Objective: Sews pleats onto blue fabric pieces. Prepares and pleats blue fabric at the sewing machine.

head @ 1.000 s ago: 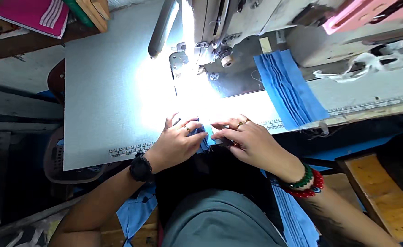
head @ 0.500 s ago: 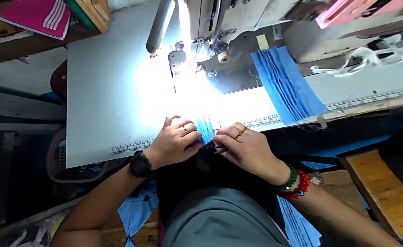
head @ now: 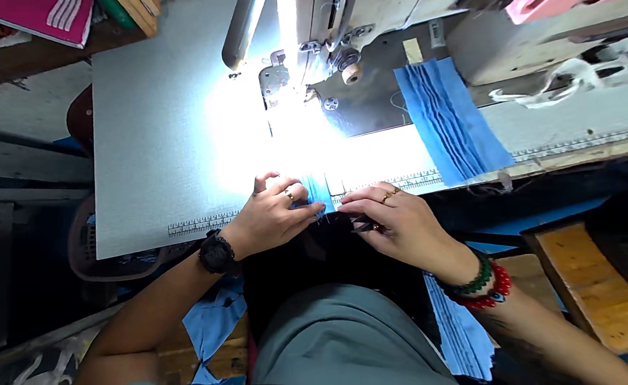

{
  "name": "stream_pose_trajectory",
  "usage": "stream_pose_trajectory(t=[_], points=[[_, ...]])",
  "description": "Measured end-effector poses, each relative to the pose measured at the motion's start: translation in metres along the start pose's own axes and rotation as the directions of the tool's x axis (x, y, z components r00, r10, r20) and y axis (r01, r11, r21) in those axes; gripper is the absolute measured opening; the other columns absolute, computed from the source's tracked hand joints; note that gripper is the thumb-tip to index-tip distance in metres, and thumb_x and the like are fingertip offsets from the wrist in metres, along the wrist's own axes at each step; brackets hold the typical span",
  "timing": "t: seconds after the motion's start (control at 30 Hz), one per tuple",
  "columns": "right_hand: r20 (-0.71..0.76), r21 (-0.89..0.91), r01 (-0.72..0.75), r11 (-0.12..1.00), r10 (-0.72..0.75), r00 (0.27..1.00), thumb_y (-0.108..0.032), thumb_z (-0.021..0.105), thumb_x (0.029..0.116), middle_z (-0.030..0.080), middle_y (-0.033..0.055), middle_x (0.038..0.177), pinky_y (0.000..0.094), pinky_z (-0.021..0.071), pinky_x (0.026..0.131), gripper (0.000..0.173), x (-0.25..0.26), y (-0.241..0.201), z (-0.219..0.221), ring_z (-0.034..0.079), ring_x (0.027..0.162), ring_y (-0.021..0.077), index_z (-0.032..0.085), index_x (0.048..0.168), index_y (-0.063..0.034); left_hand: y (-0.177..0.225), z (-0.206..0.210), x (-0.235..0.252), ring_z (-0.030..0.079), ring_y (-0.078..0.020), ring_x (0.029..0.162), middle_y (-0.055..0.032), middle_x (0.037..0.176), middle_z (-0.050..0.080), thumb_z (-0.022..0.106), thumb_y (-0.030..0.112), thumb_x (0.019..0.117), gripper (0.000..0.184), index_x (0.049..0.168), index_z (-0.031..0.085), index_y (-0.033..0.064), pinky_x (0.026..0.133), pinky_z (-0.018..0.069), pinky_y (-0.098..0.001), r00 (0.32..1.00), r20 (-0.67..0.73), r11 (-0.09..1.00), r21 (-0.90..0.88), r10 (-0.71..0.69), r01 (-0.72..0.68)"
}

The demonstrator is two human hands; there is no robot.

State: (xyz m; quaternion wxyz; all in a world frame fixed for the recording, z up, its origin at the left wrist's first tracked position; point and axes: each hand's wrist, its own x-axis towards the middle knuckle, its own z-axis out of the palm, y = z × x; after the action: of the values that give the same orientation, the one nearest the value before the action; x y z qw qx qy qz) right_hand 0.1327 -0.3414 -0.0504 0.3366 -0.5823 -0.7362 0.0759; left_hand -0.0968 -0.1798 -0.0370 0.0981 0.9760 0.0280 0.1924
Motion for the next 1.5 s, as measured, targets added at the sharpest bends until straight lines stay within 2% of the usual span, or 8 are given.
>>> stream_pose_trajectory(t=[0.23,0.43,0.77,0.97,1.13,1.23,1.33,1.5], points=[[0.069,-0.111,0.055,0.992,-0.048,0.996,-0.021,0.059,0.0955,0.069,0.0063,0.117,0.0403,0.0524,0.071,0.033,-0.002,-0.003,0.005,0.063,0.102,0.0285,0.075,0.124,-0.0217,0.002,-0.002,0.001,0.052,-0.0210,0.137,0.0019,0.131,0.069,0.057,0.029,0.1027,0.025,0.116,0.078,0.0246,0.117,0.0265,-0.0557,0.999,0.035,0.999,0.018,0.030,-0.030],[0.114,-0.174,0.059,0.983,-0.040,0.993,-0.018,0.057,0.0959,0.070,0.0079,0.114,0.0420,0.0538,0.064,0.032,0.004,-0.011,0.000,0.066,0.096,0.0311,0.073,0.123,-0.0182,0.004,-0.005,0.004,0.058,-0.0160,0.130,0.0030,0.125,0.072,0.053,0.027,0.1053,0.027,0.117,0.077,0.0205,0.116,0.0313,-0.0499,0.997,0.063,0.999,-0.009,0.044,-0.044],[0.137,-0.246,0.068,0.967,-0.035,0.990,-0.010,0.059,0.0929,0.071,0.0150,0.107,0.0442,0.0560,0.065,0.031,0.057,0.008,-0.001,0.069,0.093,0.0339,0.075,0.120,-0.0118,-0.044,-0.016,0.032,0.057,-0.0198,0.134,0.0014,0.129,0.071,0.055,0.033,0.1037,0.027,0.116,0.078,0.0235,0.116,0.0284,-0.0604,0.991,0.133,1.000,-0.007,-0.001,0.002],[0.153,-0.319,0.084,0.944,-0.036,0.988,-0.004,0.069,0.0839,0.068,0.0177,0.095,0.0450,0.0508,0.056,0.028,0.092,0.026,-0.001,0.068,0.081,0.0357,0.074,0.111,-0.0077,-0.076,-0.017,0.047,0.058,-0.0234,0.130,-0.0009,0.135,0.067,0.054,0.032,0.1034,0.030,0.123,0.075,0.0229,0.105,0.0375,-0.0604,0.986,0.161,0.999,-0.006,-0.052,0.053],[0.129,-0.342,0.077,0.937,-0.034,0.991,-0.001,0.064,0.0900,0.065,0.0185,0.101,0.0467,0.0534,0.062,0.020,0.119,0.040,0.002,0.067,0.084,0.0361,0.072,0.108,-0.0051,-0.102,-0.018,0.061,0.062,-0.0256,0.123,-0.0045,0.130,0.068,0.059,0.027,0.1016,0.026,0.120,0.075,0.0186,0.103,0.0451,-0.0556,0.990,0.114,0.997,0.001,-0.078,0.078],[0.121,-0.361,-0.010,0.933,0.057,0.991,0.000,0.061,0.0928,0.067,0.0188,0.107,0.0499,0.0550,0.067,0.023,0.132,0.042,0.004,0.068,0.087,0.0372,0.072,0.113,-0.0048,-0.119,-0.017,0.069,0.060,-0.0268,0.126,-0.0036,0.131,0.068,0.057,0.029,0.1012,0.028,0.121,0.075,0.0207,0.110,0.0336,-0.0651,0.988,0.106,0.993,0.015,-0.115,0.114],[0.109,-0.384,-0.068,0.921,0.118,0.987,0.002,0.059,0.0942,0.068,0.0191,0.116,0.0508,0.0559,0.074,0.029,0.134,0.036,0.003,0.069,0.095,0.0376,0.070,0.120,-0.0033,-0.137,-0.016,0.078,0.062,-0.0222,0.121,-0.0032,0.125,0.070,0.054,0.030,0.1024,0.030,0.122,0.076,0.0220,0.115,0.0250,-0.0592,0.993,0.068,0.995,0.026,-0.100,0.098],[0.101,-0.381,-0.093,0.920,0.141,0.985,-0.008,0.076,0.0855,0.065,0.0148,0.097,0.0472,0.0524,0.055,0.017,0.101,0.022,-0.005,0.066,0.073,0.0321,0.073,0.103,-0.0067,-0.152,-0.015,0.093,0.063,-0.0236,0.118,-0.0085,0.112,0.073,0.057,0.020,0.0960,0.025,0.103,0.079,0.0130,0.114,0.0268,-0.0521,0.987,-0.034,0.987,-0.030,-0.157,0.156]])
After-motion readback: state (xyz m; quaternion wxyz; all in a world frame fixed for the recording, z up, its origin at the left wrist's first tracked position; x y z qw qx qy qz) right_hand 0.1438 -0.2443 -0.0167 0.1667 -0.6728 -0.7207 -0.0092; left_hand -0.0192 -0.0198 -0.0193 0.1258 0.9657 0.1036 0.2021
